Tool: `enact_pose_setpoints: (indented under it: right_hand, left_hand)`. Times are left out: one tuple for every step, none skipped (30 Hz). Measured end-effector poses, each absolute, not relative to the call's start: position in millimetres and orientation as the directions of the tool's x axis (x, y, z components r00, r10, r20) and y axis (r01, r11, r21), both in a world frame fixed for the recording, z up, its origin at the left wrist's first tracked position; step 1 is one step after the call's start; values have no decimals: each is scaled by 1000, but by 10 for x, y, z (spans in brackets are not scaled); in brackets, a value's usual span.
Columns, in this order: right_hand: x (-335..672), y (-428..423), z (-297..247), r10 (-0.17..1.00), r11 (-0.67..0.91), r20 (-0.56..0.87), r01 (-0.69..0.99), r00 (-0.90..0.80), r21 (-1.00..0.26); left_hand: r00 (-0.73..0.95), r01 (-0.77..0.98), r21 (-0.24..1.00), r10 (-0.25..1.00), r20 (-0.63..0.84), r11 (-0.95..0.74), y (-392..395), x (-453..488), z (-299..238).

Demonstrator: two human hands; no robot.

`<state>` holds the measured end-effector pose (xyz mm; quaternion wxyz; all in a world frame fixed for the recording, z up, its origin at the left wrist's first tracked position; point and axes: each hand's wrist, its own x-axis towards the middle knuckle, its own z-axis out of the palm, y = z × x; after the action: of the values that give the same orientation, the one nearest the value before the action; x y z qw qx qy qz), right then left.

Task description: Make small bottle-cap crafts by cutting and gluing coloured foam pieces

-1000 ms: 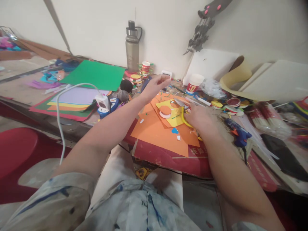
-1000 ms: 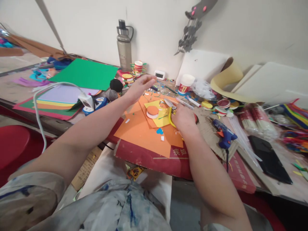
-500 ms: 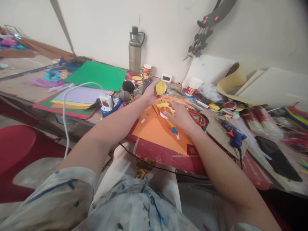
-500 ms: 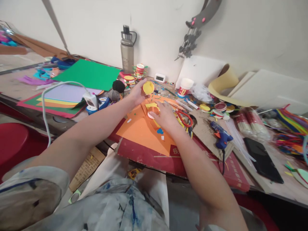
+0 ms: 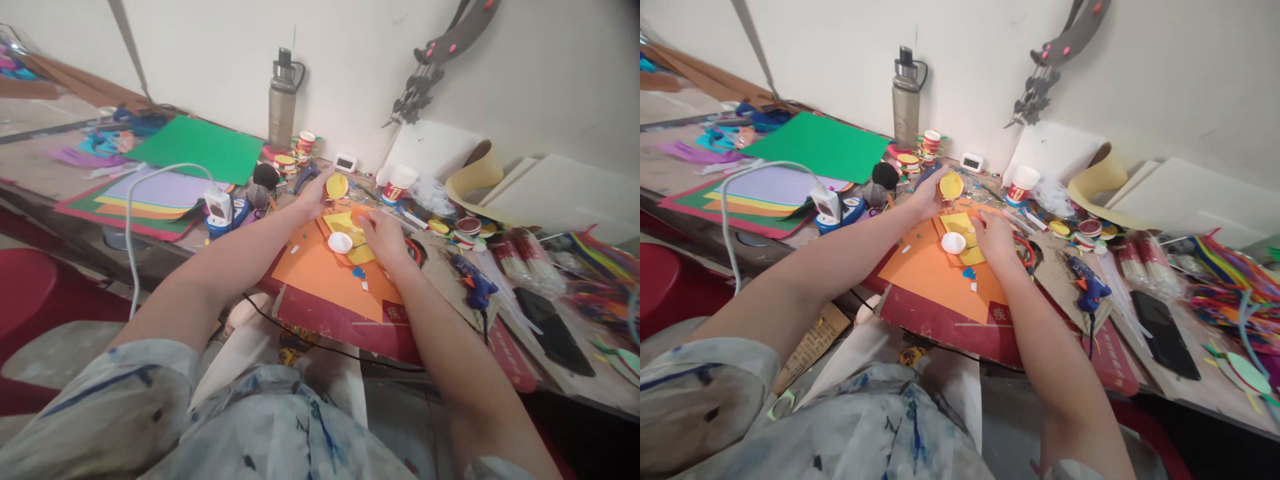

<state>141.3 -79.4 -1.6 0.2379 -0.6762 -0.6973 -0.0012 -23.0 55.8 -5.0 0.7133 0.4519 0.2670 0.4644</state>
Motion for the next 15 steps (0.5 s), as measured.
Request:
enact_pose_setpoints:
  right_hand:
    - [1427, -794, -31, 932, 74, 360, 947, 46, -312]
    - [1430, -806, -46, 917, 69, 395, 952, 57, -299]
    - [1423, -829, -59, 902, 78, 429, 956, 53, -282]
    - [1406, -858, -68, 890, 103, 455, 959, 30, -264]
    - [1381, -893, -73, 888, 146, 460, 958, -17, -248]
    - [1349, -927, -74, 894, 202, 441, 950, -80, -237]
    - [1313, -960, -71, 902, 256, 406, 939, -147, -229]
    - [1275, -987, -64, 909, 299, 362, 928, -206, -222]
    - [1238, -1010, -55, 915, 327, 316, 920, -250, -217]
    - [1204, -1026, -43, 919, 346, 272, 914, -284, -213]
    - [1175, -1038, -29, 920, 364, 232, 907, -315, -213]
    - [1153, -1046, -13, 917, 384, 205, 897, -342, -218]
    - [1139, -1049, 4, 912, 400, 197, 886, -360, -232]
    - [1134, -1050, 22, 908, 407, 215, 876, -359, -258]
    - [1138, -1048, 39, 908, 402, 253, 867, -335, -295]
  left_hand:
    - [431, -424, 892, 901, 47, 156, 545, -236, -38]
    - [437, -430, 890, 898, 60, 150, 529, -242, -24]
    - [442, -437, 888, 894, 74, 143, 511, -247, -8]
    - [450, -443, 886, 889, 86, 138, 492, -252, 9]
    - [461, -448, 883, 883, 95, 139, 472, -255, 27]
    - [475, -450, 881, 875, 98, 145, 452, -257, 46]
    - [491, -451, 879, 866, 98, 156, 433, -257, 66]
    - [506, -451, 876, 857, 97, 168, 415, -255, 87]
    - [519, -451, 874, 850, 94, 179, 400, -251, 109]
    - [527, -451, 873, 845, 93, 186, 389, -247, 130]
    - [530, -452, 873, 843, 94, 186, 380, -243, 150]
    - [531, -453, 873, 842, 99, 183, 375, -240, 168]
    - [532, -455, 873, 840, 106, 178, 372, -240, 182]
    - [536, -459, 872, 836, 116, 173, 369, -245, 192]
    - [542, -466, 869, 830, 130, 169, 364, -255, 197]
